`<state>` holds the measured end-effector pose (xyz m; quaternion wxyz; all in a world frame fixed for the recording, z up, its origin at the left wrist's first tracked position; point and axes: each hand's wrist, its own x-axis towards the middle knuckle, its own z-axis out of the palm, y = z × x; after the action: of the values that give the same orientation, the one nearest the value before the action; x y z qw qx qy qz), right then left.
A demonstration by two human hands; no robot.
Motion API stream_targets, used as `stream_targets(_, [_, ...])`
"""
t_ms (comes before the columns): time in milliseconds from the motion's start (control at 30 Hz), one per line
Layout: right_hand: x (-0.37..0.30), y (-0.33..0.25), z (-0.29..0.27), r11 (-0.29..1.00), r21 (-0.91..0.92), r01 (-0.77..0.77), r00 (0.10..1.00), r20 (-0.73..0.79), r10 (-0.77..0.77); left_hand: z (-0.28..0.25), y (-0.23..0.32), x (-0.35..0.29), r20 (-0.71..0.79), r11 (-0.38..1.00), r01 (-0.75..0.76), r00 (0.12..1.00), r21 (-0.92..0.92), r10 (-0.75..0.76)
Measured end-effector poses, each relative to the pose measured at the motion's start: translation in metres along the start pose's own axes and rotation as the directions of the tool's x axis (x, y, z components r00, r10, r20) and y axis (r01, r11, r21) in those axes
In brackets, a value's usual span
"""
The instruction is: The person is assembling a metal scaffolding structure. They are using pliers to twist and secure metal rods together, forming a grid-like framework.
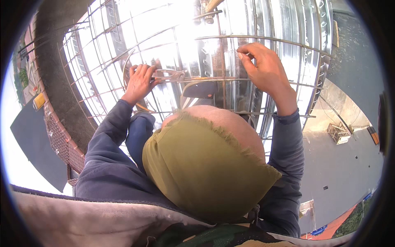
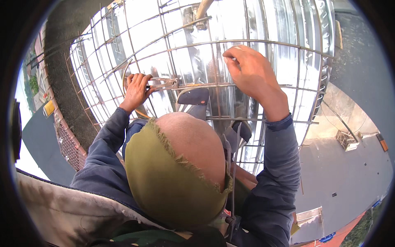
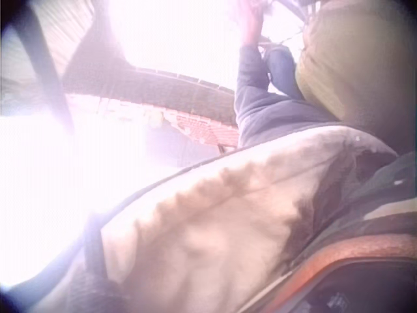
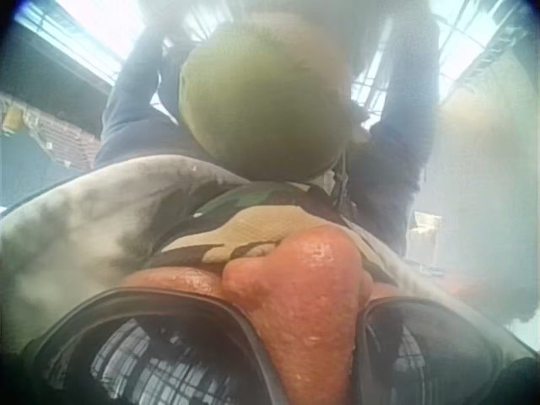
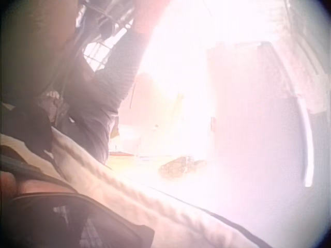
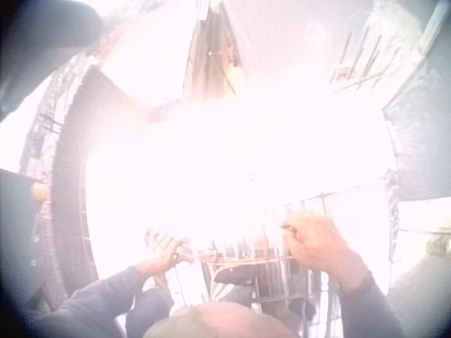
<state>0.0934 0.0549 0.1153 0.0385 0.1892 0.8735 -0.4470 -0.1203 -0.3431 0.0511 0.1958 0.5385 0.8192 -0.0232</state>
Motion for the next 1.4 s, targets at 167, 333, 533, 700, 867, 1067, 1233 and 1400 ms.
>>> stream_targets(167, [-0.025, -0.006, 0.034, 0.981, 0.186, 0.062, 0.963, 0.248, -0.108, -0.049, 0.044, 0.019, 0.160, 0.714, 0.214, 0.977, -0.667, -0.143])
stream_targets(333, [-0.033, -0.039, 0.080, 0.844, 0.529, -0.091, 0.985, -0.080, 0.156, -0.073, 0.157, 0.128, -0.127, 0.336, -0.156, 0.986, -0.929, 0.106])
stream_targets(533, [-0.051, 0.012, -0.002, 0.571, 0.821, -0.005, 0.888, -0.259, 0.381, -0.079, 0.205, 0.230, -0.375, 0.614, -0.472, 0.880, -0.633, 0.291])
stream_targets(700, [-0.086, 0.040, -0.077, 0.812, 0.579, -0.074, 0.670, -0.574, 0.470, -0.012, 0.249, 0.298, -0.649, 0.883, -0.444, 0.719, -0.152, 0.249])
stream_targets(867, [-0.097, 0.065, -0.127, 0.764, 0.545, -0.345, 0.553, -0.539, 0.635, 0.013, 0.266, 0.315, -0.604, 0.891, -0.393, 0.774, -0.227, 0.188])
stream_targets(1067, [-0.111, 0.060, -0.126, 0.725, 0.065, -0.686, 0.654, -0.383, 0.653, 0.019, 0.270, 0.316, -0.610, 0.858, -0.444, 0.764, -0.259, 0.211])
stream_targets(1233, [-0.092, 0.058, -0.143, 0.640, -0.648, -0.412, 0.911, -0.303, 0.279, 0.019, 0.264, 0.315, -0.647, 0.886, -0.408, 0.741, -0.221, 0.180])
stream_targets(1400, [-0.087, 0.063, -0.160, 0.373, -0.807, -0.458, 0.816, -0.215, 0.537, 0.025, 0.268, 0.315, -0.693, 0.883, -0.436, 0.691, -0.172, 0.206])
